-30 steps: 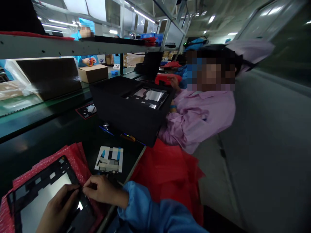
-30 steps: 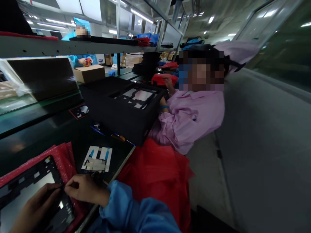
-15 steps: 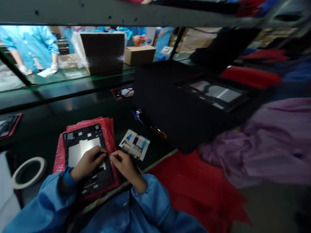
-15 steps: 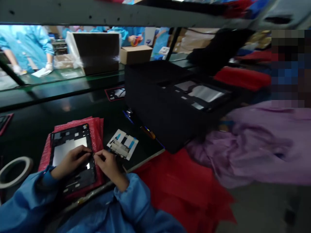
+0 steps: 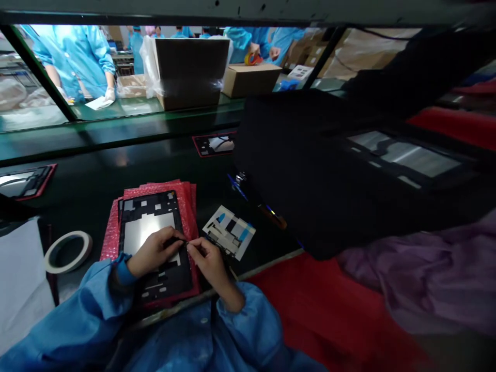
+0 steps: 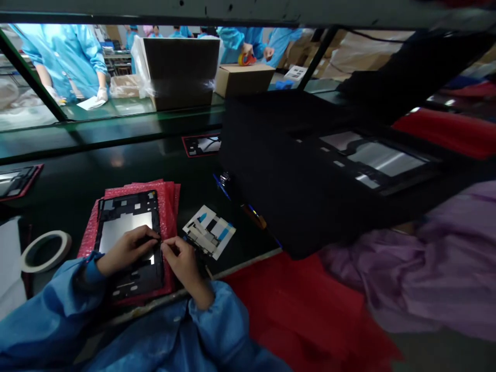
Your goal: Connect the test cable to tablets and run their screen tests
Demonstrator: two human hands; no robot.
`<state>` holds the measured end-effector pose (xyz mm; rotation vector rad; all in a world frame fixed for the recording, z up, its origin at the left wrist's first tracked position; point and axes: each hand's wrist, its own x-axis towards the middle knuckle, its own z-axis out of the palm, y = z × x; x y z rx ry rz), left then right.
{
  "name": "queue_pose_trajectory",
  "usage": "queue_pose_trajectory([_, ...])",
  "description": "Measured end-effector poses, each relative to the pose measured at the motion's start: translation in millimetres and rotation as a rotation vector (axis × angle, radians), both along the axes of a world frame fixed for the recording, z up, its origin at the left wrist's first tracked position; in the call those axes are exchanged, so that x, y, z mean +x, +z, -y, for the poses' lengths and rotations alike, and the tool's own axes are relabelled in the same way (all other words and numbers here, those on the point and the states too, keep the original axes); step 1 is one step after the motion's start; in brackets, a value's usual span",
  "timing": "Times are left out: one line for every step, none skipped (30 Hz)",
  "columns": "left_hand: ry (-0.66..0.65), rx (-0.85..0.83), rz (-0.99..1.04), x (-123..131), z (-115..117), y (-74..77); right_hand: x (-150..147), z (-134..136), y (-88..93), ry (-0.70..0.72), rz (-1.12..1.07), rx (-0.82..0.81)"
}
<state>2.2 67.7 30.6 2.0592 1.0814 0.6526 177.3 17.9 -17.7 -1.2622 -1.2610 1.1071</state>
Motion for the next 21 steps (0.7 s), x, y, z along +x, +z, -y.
queue_pose_trajectory([-0.001, 0.004, -0.001, 0.2, -0.1, -0.3, -0.2, -0.3, -0.3, -0.002, 0.006, 0.001])
queue_pose_trajectory([-0.003, 0.009, -0.002, 0.3, 0.0, -0.7, -0.4, -0.6, -0.6, -0.004, 0.013, 0.003])
queue_pose_trajectory([-0.008, 0.015, -0.001, 0.4, 0.1, -1.0, -0.6, -0.8, -0.8, -0.005, 0.020, 0.006])
queue_pose_trajectory([-0.014, 0.022, -0.001, 0.4, 0.2, -1.3, -0.8, -1.0, -1.0, -0.006, 0.025, 0.008])
queue_pose_trajectory([-0.022, 0.030, 0.000, 0.4, 0.4, -1.7, -1.0, -1.2, -1.1, -0.010, 0.029, 0.009])
queue_pose_trajectory([-0.031, 0.038, -0.001, 0.3, 0.6, -1.9, -1.1, -1.3, -1.1, -0.012, 0.032, 0.007])
queue_pose_trajectory([-0.041, 0.046, -0.002, 0.2, 0.8, -2.1, -1.2, -1.5, -1.1, -0.015, 0.035, 0.005])
queue_pose_trajectory([-0.050, 0.052, -0.004, 0.1, 1.0, -2.2, -1.1, -1.6, -1.1, -0.018, 0.039, 0.004])
queue_pose_trajectory([-0.058, 0.057, -0.007, 0.1, 1.1, -2.2, -0.9, -1.8, -1.0, -0.022, 0.045, 0.006])
queue_pose_trajectory([-0.065, 0.061, -0.010, 0.1, 1.3, -2.0, -0.7, -1.9, -1.0, -0.025, 0.052, 0.009])
queue_pose_trajectory([-0.070, 0.063, -0.013, 0.2, 1.3, -1.7, -0.4, -2.0, -1.0, -0.026, 0.057, 0.013])
queue_pose_trajectory([-0.073, 0.064, -0.016, 0.3, 1.3, -1.3, -0.2, -2.0, -1.0, -0.027, 0.061, 0.017])
queue_pose_trajectory([-0.074, 0.065, -0.019, 0.4, 1.3, -0.9, 0.1, -2.0, -1.2, -0.027, 0.064, 0.022])
queue_pose_trajectory([-0.075, 0.064, -0.022, 0.4, 1.2, -0.4, 0.3, -2.0, -1.5, -0.027, 0.065, 0.026])
queue_pose_trajectory([-0.077, 0.063, -0.026, 0.4, 1.1, 0.0, 0.4, -2.0, -1.9, -0.028, 0.065, 0.029])
queue_pose_trajectory([-0.081, 0.063, -0.029, 0.4, 1.0, 0.4, 0.4, -1.9, -2.3, -0.029, 0.064, 0.031])
queue_pose_trajectory([-0.085, 0.062, -0.032, 0.2, 0.9, 0.7, 0.4, -1.8, -2.7, -0.031, 0.063, 0.031])
queue_pose_trajectory([-0.090, 0.061, -0.035, 0.0, 0.7, 0.9, 0.4, -1.6, -3.0, -0.033, 0.063, 0.032])
queue_pose_trajectory([-0.096, 0.061, -0.038, -0.2, 0.5, 1.0, 0.4, -1.5, -3.3, -0.035, 0.064, 0.032])
queue_pose_trajectory([-0.101, 0.060, -0.040, -0.4, 0.3, 1.0, 0.4, -1.5, -3.4, -0.036, 0.064, 0.033])
queue_pose_trajectory([-0.104, 0.058, -0.041, -0.6, 0.2, 0.9, 0.4, -1.5, -3.5, -0.036, 0.066, 0.034])
